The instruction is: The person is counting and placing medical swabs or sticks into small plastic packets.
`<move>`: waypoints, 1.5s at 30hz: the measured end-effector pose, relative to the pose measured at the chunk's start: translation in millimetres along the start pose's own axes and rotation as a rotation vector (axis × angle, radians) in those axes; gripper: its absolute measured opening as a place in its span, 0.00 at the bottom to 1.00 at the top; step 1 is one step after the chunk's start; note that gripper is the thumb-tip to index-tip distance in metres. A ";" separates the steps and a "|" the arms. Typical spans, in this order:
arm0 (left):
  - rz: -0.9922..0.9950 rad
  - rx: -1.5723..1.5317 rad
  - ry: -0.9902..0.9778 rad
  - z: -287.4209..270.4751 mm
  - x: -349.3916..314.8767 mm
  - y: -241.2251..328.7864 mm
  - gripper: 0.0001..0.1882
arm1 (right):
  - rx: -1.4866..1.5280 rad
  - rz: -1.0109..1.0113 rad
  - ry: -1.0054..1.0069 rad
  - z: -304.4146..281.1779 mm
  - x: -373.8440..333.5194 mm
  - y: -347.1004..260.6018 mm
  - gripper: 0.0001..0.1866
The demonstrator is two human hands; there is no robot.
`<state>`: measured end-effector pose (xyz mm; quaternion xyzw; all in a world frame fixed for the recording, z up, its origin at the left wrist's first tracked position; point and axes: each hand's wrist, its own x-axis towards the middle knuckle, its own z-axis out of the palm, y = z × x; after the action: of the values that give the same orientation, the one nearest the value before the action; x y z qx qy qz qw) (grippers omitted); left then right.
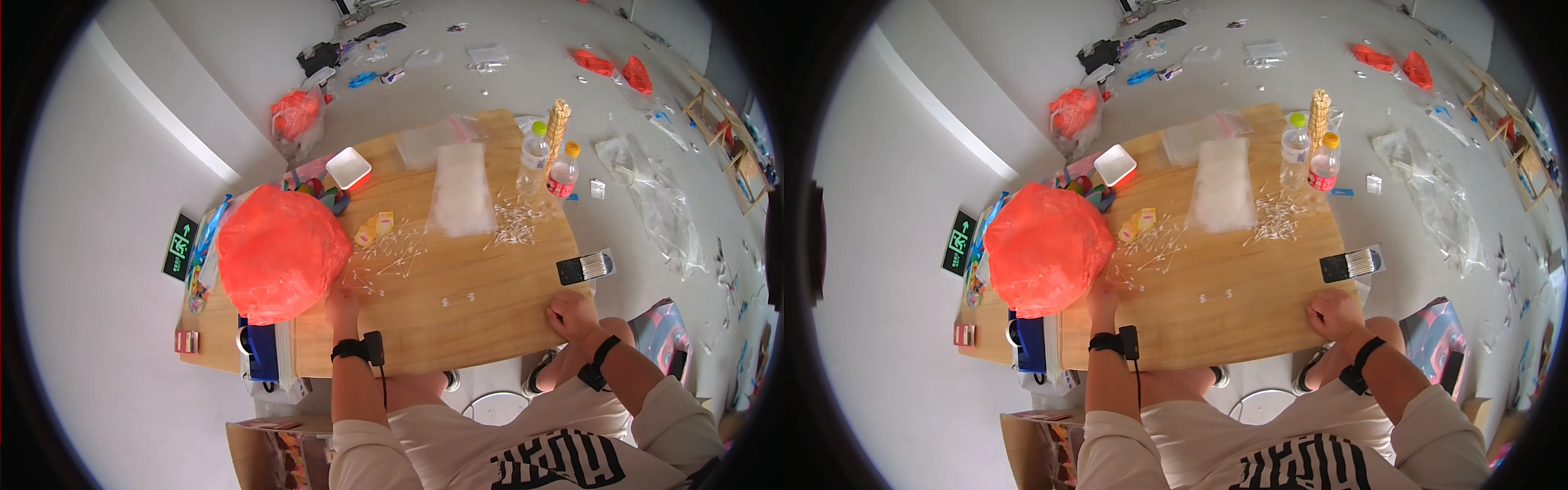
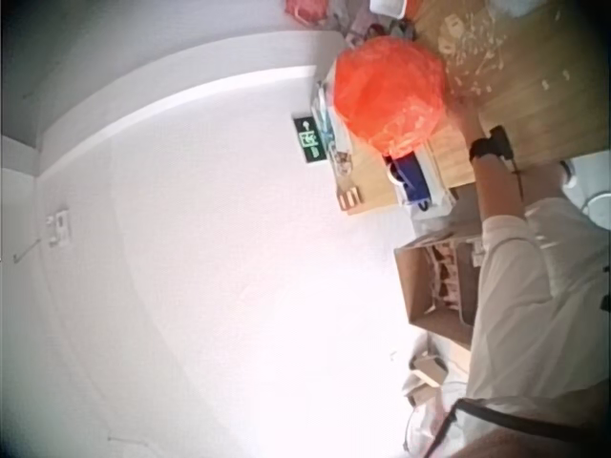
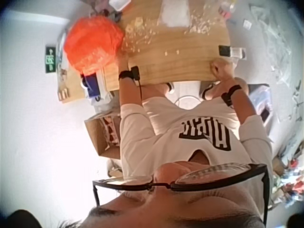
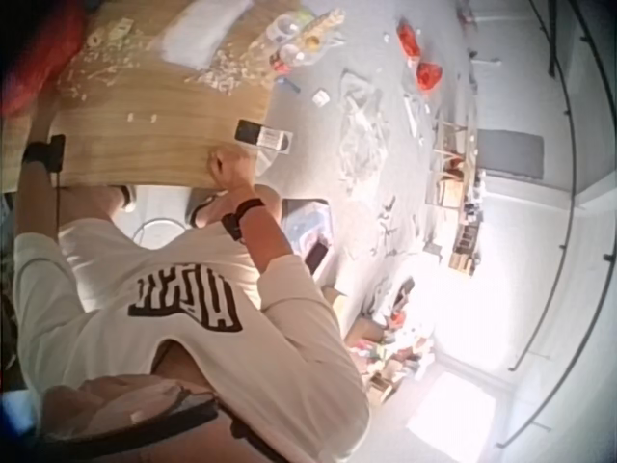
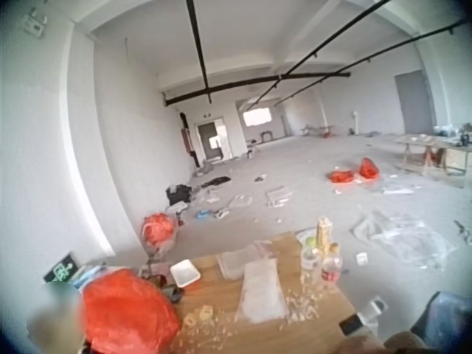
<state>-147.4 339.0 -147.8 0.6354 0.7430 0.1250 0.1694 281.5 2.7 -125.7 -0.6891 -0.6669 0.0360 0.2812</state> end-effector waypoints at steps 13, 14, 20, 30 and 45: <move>0.165 -0.045 0.003 -1.9 3.7 7.3 0.20 | 0.026 -0.016 0.024 -2.8 -1.8 1.6 0.10; 0.158 -0.045 0.006 0.4 4.6 6.0 0.18 | 0.024 -0.022 0.023 -4.0 -2.1 1.6 0.10; 0.133 0.028 -0.023 12.7 17.6 -5.6 0.14 | 0.031 -0.031 0.017 -5.4 -1.0 0.8 0.10; 0.337 -0.367 0.121 18.1 2.5 7.3 0.12 | 0.025 -0.029 0.017 -4.5 0.1 -1.2 0.10; 0.930 0.318 -0.118 -17.7 -32.3 6.4 0.37 | 0.084 -0.042 0.044 -6.1 0.2 1.9 0.07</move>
<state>-144.6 308.7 -126.1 0.9235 0.3799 0.0363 0.0382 285.8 0.9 -121.3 -0.6630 -0.6729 0.0427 0.3252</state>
